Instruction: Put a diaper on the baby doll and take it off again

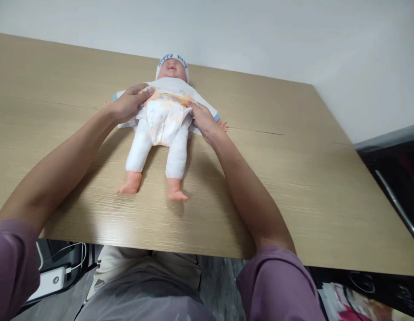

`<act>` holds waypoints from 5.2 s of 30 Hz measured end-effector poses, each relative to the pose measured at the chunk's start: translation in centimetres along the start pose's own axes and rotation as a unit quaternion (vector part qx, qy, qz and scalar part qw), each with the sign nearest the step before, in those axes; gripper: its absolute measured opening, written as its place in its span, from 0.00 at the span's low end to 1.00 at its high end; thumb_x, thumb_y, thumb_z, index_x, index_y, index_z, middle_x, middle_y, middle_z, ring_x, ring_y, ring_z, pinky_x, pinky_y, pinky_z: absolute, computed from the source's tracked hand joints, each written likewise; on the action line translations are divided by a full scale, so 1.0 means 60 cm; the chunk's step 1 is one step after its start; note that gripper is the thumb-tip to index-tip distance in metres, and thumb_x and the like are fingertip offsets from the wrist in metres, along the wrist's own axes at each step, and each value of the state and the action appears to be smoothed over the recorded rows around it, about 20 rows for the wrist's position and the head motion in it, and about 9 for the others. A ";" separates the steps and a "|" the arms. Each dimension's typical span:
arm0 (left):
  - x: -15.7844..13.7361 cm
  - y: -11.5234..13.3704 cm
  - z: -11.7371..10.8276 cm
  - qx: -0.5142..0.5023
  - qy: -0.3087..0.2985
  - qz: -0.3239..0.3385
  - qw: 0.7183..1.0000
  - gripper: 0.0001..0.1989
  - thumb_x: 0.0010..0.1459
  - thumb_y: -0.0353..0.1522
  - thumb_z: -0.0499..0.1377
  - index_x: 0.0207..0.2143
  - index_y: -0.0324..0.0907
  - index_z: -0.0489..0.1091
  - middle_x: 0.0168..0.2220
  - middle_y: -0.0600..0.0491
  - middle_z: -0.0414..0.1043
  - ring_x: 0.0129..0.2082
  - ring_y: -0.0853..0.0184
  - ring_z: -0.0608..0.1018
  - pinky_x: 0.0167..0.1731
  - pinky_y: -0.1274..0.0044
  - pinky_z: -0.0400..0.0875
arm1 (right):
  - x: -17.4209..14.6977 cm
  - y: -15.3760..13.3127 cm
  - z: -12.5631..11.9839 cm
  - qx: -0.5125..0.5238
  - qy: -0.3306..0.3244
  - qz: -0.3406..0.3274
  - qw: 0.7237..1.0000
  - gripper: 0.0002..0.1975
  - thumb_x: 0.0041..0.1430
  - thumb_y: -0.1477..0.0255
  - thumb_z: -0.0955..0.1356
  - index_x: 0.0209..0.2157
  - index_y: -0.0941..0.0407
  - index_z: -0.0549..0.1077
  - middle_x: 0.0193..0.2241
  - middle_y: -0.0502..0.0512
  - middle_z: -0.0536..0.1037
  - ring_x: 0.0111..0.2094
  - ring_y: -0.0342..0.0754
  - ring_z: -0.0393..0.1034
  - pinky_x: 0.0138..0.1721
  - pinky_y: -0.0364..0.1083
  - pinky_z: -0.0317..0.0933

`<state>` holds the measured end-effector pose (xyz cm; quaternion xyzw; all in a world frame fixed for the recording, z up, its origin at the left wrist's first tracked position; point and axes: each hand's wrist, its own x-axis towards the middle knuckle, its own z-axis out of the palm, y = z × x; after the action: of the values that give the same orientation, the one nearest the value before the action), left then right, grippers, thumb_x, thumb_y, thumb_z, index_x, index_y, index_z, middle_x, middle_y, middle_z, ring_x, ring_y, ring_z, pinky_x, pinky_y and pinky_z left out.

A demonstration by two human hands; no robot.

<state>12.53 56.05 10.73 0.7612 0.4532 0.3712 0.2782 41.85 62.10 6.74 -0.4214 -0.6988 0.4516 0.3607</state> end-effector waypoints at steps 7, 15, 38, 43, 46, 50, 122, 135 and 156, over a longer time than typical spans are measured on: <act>-0.079 0.066 0.013 -0.163 -0.044 -0.082 0.982 0.31 0.72 0.64 0.62 0.46 0.44 0.74 0.48 0.41 0.84 0.51 0.50 0.87 0.51 0.57 0.81 | -0.109 -0.025 -0.021 0.090 -0.062 0.039 0.993 0.32 0.60 0.37 0.78 0.49 0.49 0.83 0.59 0.59 0.88 0.65 0.66 0.83 0.67 0.64 0.80; -0.090 0.090 0.001 0.089 0.045 -0.075 0.992 0.24 0.78 0.56 0.56 0.42 0.48 0.73 0.34 0.49 0.77 0.37 0.57 0.80 0.45 0.60 0.78 | -0.210 -0.047 -0.061 -0.119 0.064 -0.053 0.989 0.32 0.68 0.34 0.73 0.49 0.49 0.78 0.37 0.56 0.87 0.36 0.58 0.83 0.40 0.58 0.82; -0.067 0.223 0.143 0.268 -0.027 0.075 0.960 0.25 0.61 0.46 0.74 0.58 0.48 0.84 0.70 0.44 0.76 0.74 0.35 0.69 0.77 0.45 0.60 | -0.286 -0.018 -0.081 -0.277 0.067 0.060 0.957 0.21 0.63 0.50 0.79 0.31 0.50 0.76 0.25 0.51 0.78 0.31 0.53 0.73 0.38 0.52 0.64; -0.069 0.234 0.149 0.284 -0.027 0.057 0.957 0.27 0.59 0.43 0.74 0.60 0.46 0.83 0.71 0.43 0.76 0.75 0.37 0.69 0.79 0.46 0.57 | -0.279 -0.032 -0.097 -0.113 0.029 0.027 0.993 0.29 0.65 0.41 0.74 0.27 0.52 0.74 0.23 0.48 0.67 0.29 0.47 0.61 0.34 0.48 0.56; -0.070 0.238 0.149 0.285 -0.031 0.047 0.957 0.32 0.59 0.43 0.75 0.64 0.45 0.80 0.70 0.42 0.76 0.75 0.37 0.69 0.79 0.48 0.57 | -0.266 -0.047 -0.102 -0.005 0.021 0.026 0.999 0.33 0.61 0.37 0.77 0.26 0.52 0.70 0.24 0.46 0.63 0.28 0.45 0.55 0.32 0.46 0.52; -0.069 0.237 0.149 0.283 -0.027 0.034 0.958 0.40 0.58 0.44 0.75 0.70 0.43 0.73 0.70 0.39 0.76 0.75 0.37 0.69 0.78 0.48 0.57 | -0.238 -0.077 -0.080 0.080 -0.016 0.038 0.996 0.36 0.60 0.36 0.79 0.27 0.50 0.66 0.24 0.45 0.62 0.26 0.43 0.53 0.29 0.45 0.50; -0.163 0.110 0.051 -0.109 0.113 -0.046 0.986 0.33 0.72 0.69 0.52 0.47 0.50 0.66 0.38 0.48 0.73 0.34 0.57 0.77 0.43 0.60 0.78 | -0.158 -0.204 0.133 -0.153 -0.065 -0.188 0.968 0.26 0.78 0.65 0.71 0.73 0.45 0.69 0.38 0.52 0.77 0.43 0.58 0.77 0.54 0.57 0.74; -0.162 0.067 0.066 -0.165 0.075 -0.081 0.980 0.34 0.64 0.68 0.65 0.43 0.49 0.66 0.40 0.49 0.76 0.40 0.57 0.79 0.44 0.65 0.77 | -0.163 -0.201 0.132 -0.155 0.021 -0.206 0.966 0.23 0.72 0.77 0.69 0.65 0.47 0.76 0.40 0.53 0.74 0.44 0.55 0.71 0.56 0.58 0.73; -0.334 0.268 0.106 0.191 -0.017 -0.073 0.979 0.19 0.79 0.50 0.56 0.45 0.46 0.75 0.43 0.47 0.84 0.45 0.50 0.78 0.55 0.58 0.67 | -0.435 -0.156 0.069 -0.210 -0.071 -0.193 0.956 0.02 0.76 0.71 0.71 0.45 0.49 0.75 0.43 0.57 0.84 0.45 0.59 0.82 0.50 0.57 0.76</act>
<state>19.21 30.56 13.08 0.7711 0.5655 0.2438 0.1618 45.79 34.65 10.89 -0.3113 -0.8699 0.2453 0.2936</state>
